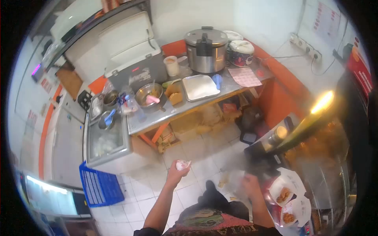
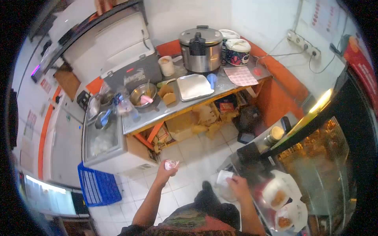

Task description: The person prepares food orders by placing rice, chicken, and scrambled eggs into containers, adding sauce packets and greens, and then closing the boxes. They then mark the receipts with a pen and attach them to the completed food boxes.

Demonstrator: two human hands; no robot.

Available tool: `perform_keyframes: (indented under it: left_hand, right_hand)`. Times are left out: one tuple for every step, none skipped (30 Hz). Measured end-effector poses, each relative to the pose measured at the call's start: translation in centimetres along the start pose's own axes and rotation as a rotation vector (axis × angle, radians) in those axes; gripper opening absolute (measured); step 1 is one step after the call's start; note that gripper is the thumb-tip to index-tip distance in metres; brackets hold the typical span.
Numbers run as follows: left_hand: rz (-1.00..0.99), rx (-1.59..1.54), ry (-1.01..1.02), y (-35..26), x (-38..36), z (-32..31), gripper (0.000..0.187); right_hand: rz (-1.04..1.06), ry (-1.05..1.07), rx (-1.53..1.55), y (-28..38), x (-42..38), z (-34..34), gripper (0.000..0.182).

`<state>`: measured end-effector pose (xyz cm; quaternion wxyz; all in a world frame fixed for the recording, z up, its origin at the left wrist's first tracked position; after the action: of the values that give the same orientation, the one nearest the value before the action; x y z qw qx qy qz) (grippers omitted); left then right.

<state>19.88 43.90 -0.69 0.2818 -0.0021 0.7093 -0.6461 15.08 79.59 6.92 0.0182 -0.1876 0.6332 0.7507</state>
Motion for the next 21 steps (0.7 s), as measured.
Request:
perform_keyframes:
  left_hand:
    - [-0.005, 0.074, -0.003, -0.1, 2.4, 0.0, 0.058]
    - [-0.012, 0.144, -0.01, -1.1, 4.5, -0.2, 0.058]
    - [-0.021, 0.209, -0.022, -1.9, 6.5, -0.6, 0.058]
    - [-0.001, 0.228, -0.028, -2.8, 8.5, -0.8, 0.059]
    - [-0.079, 0.363, -0.073, -2.8, 11.9, -0.5, 0.06]
    - [-0.157, 0.495, -0.119, -1.9, 16.3, -0.2, 0.061]
    - [-0.23, 0.628, -0.167, -1.6, 19.8, 0.1, 0.063]
    - [-0.235, 0.631, -0.229, -2.6, 22.6, 0.3, 0.063]
    - [-0.238, 0.635, -0.292, -4.4, 25.8, 0.5, 0.064]
    - [-0.216, 0.653, -0.396, -5.9, 28.9, 1.0, 0.065]
    - [-0.19, 0.665, -0.498, -7.3, 31.9, 1.6, 0.066]
    - [-0.137, 0.689, -0.641, -7.9, 35.1, 3.0, 0.068]
    - [-0.079, 0.708, -0.784, -8.1, 37.8, 4.4, 0.07]
    - [-0.163, 0.718, -0.804, -8.3, 40.0, 5.6, 0.063]
    - [-0.243, 0.724, -0.826, -8.4, 41.6, 6.7, 0.057]
    - [-0.327, 0.729, -0.848, -8.3, 42.8, 7.4, 0.051]
    - [-0.247, 0.719, -0.806, -8.7, 43.2, 7.5, 0.051]
    - [-0.172, 0.708, -0.762, -10.2, 42.9, 7.5, 0.051]
    - [-0.103, 0.697, -0.716, -12.0, 42.4, 7.5, 0.051]
    - [-0.01, 0.608, -0.591, -15.9, 40.5, 6.8, 0.056]
    - [-0.114, 0.673, -0.603, -15.1, 40.6, 7.6, 0.061]
  right_hand:
    - [0.009, -0.014, 0.062, 0.0, 1.6, -0.5, 0.022]
    - [0.031, -0.034, 0.051, -0.3, 3.5, -1.1, 0.022]
    - [0.054, -0.049, 0.036, -0.9, 5.7, -1.8, 0.022]
    - [0.081, -0.061, 0.016, -1.0, 7.6, -2.6, 0.022]
    - [0.069, -0.065, 0.047, -1.0, 9.7, -3.3, 0.022]
    - [0.057, -0.066, 0.076, -0.8, 12.0, -3.9, 0.023]
    - [0.042, -0.064, 0.104, -0.4, 14.2, -4.5, 0.023]
    - [0.047, -0.091, 0.085, 0.4, 16.3, -5.0, 0.023]
    - [0.05, -0.118, 0.064, 1.5, 18.3, -5.5, 0.023]
    - [0.055, -0.146, 0.044, 2.7, 20.2, -5.9, 0.023]
    - [0.029, -0.151, 0.031, 3.5, 22.0, -6.0, 0.023]
    - [0.003, -0.158, 0.016, 4.3, 23.7, -5.7, 0.023]
    - [-0.024, -0.162, -0.003, 5.1, 24.9, -5.7, 0.022]
    - [-0.037, -0.191, 0.002, 7.3, 26.1, -6.4, 0.022]
    - [-0.032, -0.189, -0.003, 8.8, 27.1, -6.9, 0.022]
    - [-0.024, -0.188, -0.008, 10.1, 28.1, -7.3, 0.022]
    - [-0.009, -0.19, -0.008, 11.1, 29.3, -7.6, 0.022]
    - [0.001, -0.191, -0.034, 11.5, 30.4, -7.7, 0.022]
    - [0.014, -0.193, -0.056, 11.2, 31.2, -7.6, 0.023]
    - [0.028, -0.198, -0.075, 10.9, 32.0, -7.6, 0.024]
    - [0.027, -0.22, -0.069, 10.4, 32.8, -7.7, 0.024]
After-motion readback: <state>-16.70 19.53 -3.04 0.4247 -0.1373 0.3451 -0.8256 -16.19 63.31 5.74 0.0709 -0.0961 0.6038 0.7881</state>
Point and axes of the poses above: each hand's wrist, its own x-axis towards the middle knuckle, its own z-axis out of the back of the hand, y = z × x, the point moved 1 cm from there along x, towards the middle knuckle, and after that the axes turned 6 degrees about z, right-handed, at the moved point
